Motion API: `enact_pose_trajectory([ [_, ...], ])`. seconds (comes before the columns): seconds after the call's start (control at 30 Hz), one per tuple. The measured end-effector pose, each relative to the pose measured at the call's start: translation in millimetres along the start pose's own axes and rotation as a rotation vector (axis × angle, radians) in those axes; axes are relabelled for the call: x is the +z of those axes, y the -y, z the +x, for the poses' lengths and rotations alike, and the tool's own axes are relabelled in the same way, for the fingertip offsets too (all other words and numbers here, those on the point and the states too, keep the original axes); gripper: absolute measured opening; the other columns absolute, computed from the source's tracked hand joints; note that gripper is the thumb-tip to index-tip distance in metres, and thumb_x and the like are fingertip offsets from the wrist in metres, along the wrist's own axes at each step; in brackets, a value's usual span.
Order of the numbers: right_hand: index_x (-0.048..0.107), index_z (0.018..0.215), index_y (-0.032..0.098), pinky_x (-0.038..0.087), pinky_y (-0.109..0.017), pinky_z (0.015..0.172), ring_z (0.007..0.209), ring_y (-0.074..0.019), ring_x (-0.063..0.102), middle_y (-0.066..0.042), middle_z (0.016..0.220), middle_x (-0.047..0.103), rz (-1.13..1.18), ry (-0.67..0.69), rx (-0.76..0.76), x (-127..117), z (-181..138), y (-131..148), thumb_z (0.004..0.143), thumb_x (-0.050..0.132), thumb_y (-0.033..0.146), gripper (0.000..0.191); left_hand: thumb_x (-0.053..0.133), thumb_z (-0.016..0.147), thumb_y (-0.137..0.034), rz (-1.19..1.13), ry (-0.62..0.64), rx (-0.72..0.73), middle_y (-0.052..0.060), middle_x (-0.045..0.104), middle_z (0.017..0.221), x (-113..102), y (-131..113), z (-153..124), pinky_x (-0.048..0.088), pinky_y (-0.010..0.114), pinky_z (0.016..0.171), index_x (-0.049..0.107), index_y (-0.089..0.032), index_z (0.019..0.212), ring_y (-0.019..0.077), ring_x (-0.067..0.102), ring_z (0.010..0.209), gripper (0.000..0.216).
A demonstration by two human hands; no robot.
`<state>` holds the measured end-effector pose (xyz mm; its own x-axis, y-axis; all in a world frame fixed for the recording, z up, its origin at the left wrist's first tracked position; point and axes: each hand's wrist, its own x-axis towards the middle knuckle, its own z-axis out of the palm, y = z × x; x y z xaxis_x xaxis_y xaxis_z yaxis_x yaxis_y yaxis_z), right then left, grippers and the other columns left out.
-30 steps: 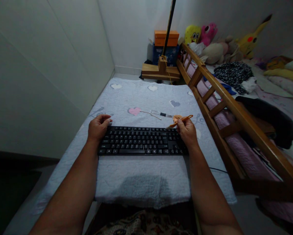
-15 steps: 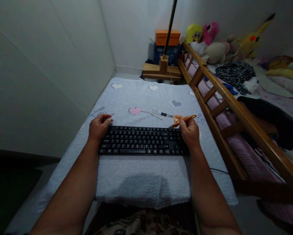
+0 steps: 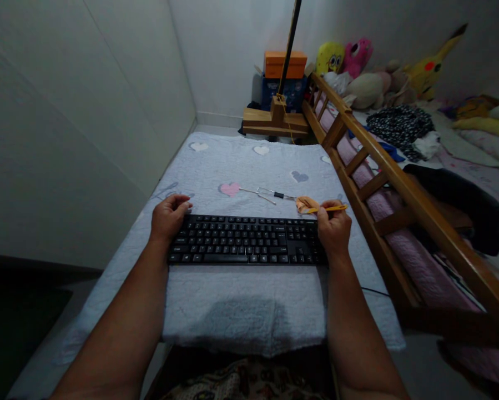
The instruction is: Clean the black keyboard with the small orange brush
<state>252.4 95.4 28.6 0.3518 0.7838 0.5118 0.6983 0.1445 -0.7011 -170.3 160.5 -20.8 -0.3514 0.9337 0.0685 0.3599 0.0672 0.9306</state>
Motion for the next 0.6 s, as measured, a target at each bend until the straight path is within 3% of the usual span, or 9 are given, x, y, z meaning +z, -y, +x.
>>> enact_pose_trajectory([
  [0.13,0.062,0.092,0.026,0.056,-0.042,0.084,0.080,-0.0245,0.069,-0.002,0.084,0.069,0.133,0.144,-0.015,4.9,-9.8,13.6,0.092,0.054,0.037,0.013,0.069,0.075,-0.036,-0.010,0.001,-0.009,0.005,0.078,0.090,0.3,1.9,1.4,0.061,0.038,0.093,0.073,-0.022,0.095,0.0241,0.077,0.092,0.025],
  [0.27,0.062,0.094,0.027,0.055,-0.047,0.097,0.106,-0.0300,0.073,-0.008,0.103,0.074,0.173,0.218,-0.053,12.9,-15.9,21.0,0.093,0.053,0.036,0.013,0.070,0.075,-0.036,0.002,-0.003,0.007,0.006,0.079,0.091,0.0,3.1,2.3,0.061,0.039,0.095,0.073,-0.022,0.096,0.0251,0.077,0.094,0.026],
  [0.33,0.061,0.093,0.027,0.054,-0.048,0.099,0.111,-0.0311,0.072,-0.008,0.102,0.074,0.165,0.230,-0.072,15.9,-16.7,21.0,0.093,0.053,0.036,0.012,0.070,0.075,-0.036,0.012,-0.003,0.010,0.005,0.079,0.090,-0.2,3.3,2.3,0.061,0.039,0.095,0.073,-0.022,0.095,0.0254,0.077,0.094,0.025],
  [0.6,0.055,0.082,0.028,0.052,-0.039,0.078,0.075,-0.0239,0.064,-0.001,0.076,0.063,0.110,0.263,-0.068,14.3,-17.8,20.4,0.090,0.050,0.035,0.012,0.070,0.076,-0.037,0.014,-0.004,0.025,0.005,0.079,0.091,-0.6,4.8,2.1,0.061,0.040,0.097,0.074,-0.022,0.096,0.0253,0.078,0.094,0.026],
])
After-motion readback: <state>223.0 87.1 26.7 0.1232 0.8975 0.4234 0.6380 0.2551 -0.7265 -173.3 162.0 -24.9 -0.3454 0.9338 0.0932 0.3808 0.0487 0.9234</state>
